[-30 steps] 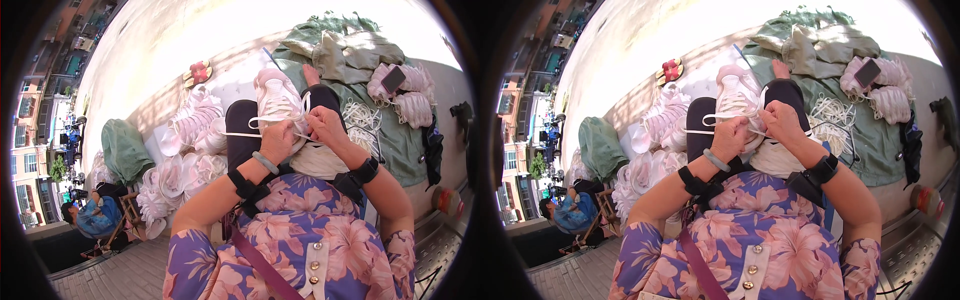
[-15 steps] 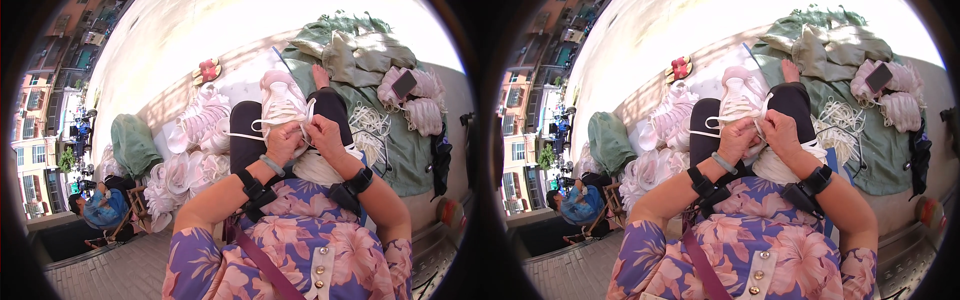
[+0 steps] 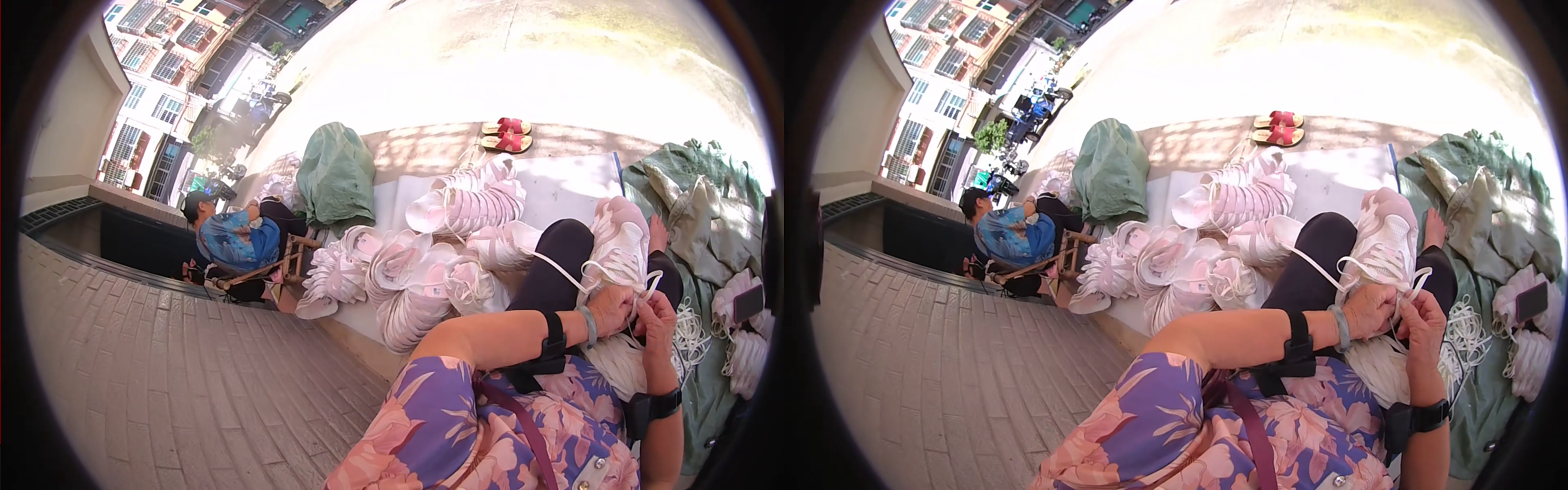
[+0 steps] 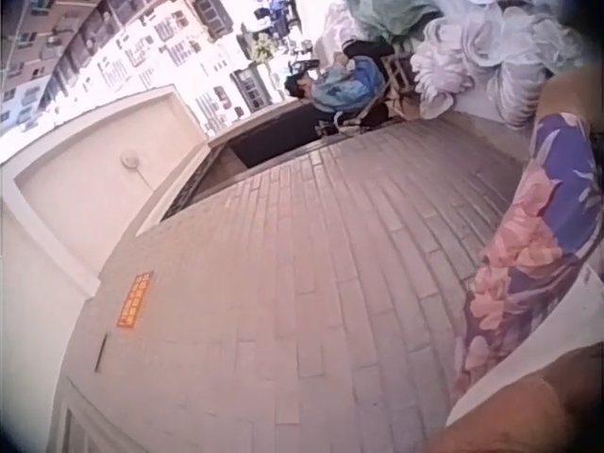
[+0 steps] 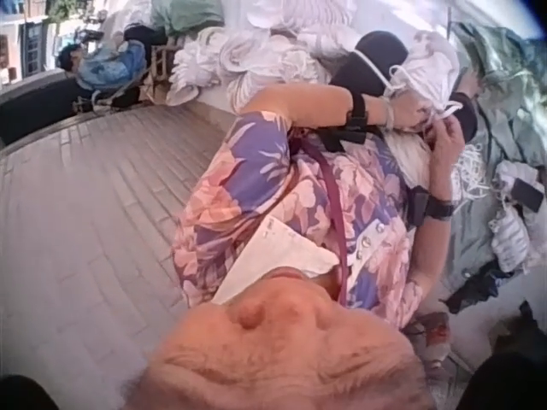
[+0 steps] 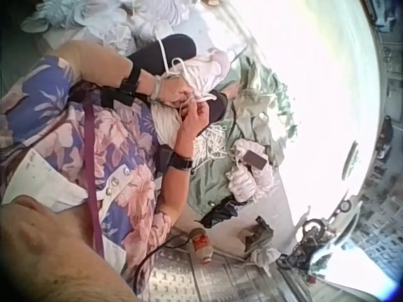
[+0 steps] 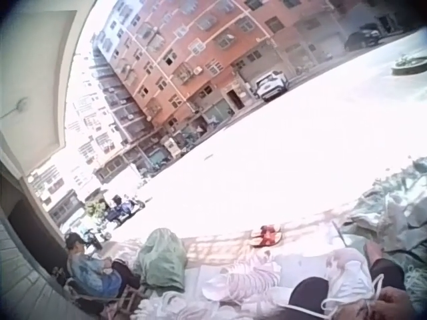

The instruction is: Threading laces through the eyelets of sneakers to assemble them.

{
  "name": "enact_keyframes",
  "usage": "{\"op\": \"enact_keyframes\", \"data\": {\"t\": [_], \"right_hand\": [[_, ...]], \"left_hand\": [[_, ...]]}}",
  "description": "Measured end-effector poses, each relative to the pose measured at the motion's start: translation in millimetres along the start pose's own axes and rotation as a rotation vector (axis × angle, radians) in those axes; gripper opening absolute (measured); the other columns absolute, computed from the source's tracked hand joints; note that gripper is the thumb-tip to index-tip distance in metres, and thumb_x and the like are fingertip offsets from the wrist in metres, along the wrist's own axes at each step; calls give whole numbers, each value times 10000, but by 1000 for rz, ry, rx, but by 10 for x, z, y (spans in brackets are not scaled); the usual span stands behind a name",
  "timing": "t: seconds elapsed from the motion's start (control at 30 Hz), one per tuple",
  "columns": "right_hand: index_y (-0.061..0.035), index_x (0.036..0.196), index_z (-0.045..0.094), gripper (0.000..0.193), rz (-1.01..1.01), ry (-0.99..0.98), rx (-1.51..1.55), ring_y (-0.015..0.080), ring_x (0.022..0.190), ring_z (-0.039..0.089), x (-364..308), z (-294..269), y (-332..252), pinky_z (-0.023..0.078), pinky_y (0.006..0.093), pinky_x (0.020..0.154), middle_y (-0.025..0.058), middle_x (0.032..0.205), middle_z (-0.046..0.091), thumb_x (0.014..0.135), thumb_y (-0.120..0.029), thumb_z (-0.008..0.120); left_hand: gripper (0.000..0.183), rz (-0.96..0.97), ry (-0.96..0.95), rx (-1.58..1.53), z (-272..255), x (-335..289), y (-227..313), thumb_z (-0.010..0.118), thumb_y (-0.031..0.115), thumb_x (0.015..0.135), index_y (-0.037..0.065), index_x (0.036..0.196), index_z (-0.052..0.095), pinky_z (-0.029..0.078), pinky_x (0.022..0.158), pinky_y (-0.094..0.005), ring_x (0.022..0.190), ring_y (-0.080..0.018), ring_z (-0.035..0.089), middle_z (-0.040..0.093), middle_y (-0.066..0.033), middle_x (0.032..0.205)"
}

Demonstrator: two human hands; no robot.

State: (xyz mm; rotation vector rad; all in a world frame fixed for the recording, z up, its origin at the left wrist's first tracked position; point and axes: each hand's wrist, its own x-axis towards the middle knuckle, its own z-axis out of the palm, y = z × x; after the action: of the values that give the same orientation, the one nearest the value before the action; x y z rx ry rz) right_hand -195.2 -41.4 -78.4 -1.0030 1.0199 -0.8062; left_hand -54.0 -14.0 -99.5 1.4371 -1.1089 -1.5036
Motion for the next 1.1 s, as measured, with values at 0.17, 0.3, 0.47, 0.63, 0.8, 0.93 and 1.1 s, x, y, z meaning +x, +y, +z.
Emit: {"op": "enact_keyframes", "data": {"t": [0.17,0.3,0.47,0.63,0.8,0.93,1.1], "right_hand": [[-114,836,576,42,73,122,107,23,486,423,64,27,35,362,179,415,-61,598,469,853,-137,607],[-129,887,564,44,101,246,217,24,524,452,164,-214,135,380,188,407,-63,652,470,865,-153,594],[-127,905,551,66,62,187,120,20,524,452,182,-362,222,375,182,394,-57,679,469,877,-173,590],[-118,915,541,95,107,67,30,22,518,452,148,-413,104,372,179,383,-50,698,479,881,-190,593],[-74,1044,536,200,-80,-59,-102,7,553,450,142,-614,-84,349,154,427,-38,761,492,878,-177,582],[20,1210,485,351,-400,193,-612,154,951,565,539,-1190,85,432,259,849,84,1061,577,894,-121,544],[35,1270,440,407,-455,73,-1245,302,1221,411,783,-1118,239,286,373,1038,196,1296,458,931,-176,513]], "left_hand": [[98,273,188,387,-147,29,-160,572,58,748,23,665,533,429,464,-386,518,-280,571,536,-143,563],[54,239,55,628,-437,-256,105,579,56,630,40,672,548,452,620,-441,708,-361,582,578,-149,663],[72,290,116,856,-873,-650,97,583,85,659,73,725,559,448,619,-449,716,-360,595,584,-146,658],[33,302,212,756,-1006,-781,92,572,85,700,72,721,551,447,605,-453,664,-376,595,573,-157,615],[43,338,182,747,-1086,-752,48,571,97,710,71,737,549,463,629,-429,705,-350,605,580,-144,652],[76,649,276,779,-1100,-640,-54,589,121,689,84,739,544,444,623,-408,736,-311,583,570,-99,724],[141,1008,160,1193,-1353,-585,32,640,239,684,129,703,553,349,643,-350,756,-205,467,483,-26,762]]}}
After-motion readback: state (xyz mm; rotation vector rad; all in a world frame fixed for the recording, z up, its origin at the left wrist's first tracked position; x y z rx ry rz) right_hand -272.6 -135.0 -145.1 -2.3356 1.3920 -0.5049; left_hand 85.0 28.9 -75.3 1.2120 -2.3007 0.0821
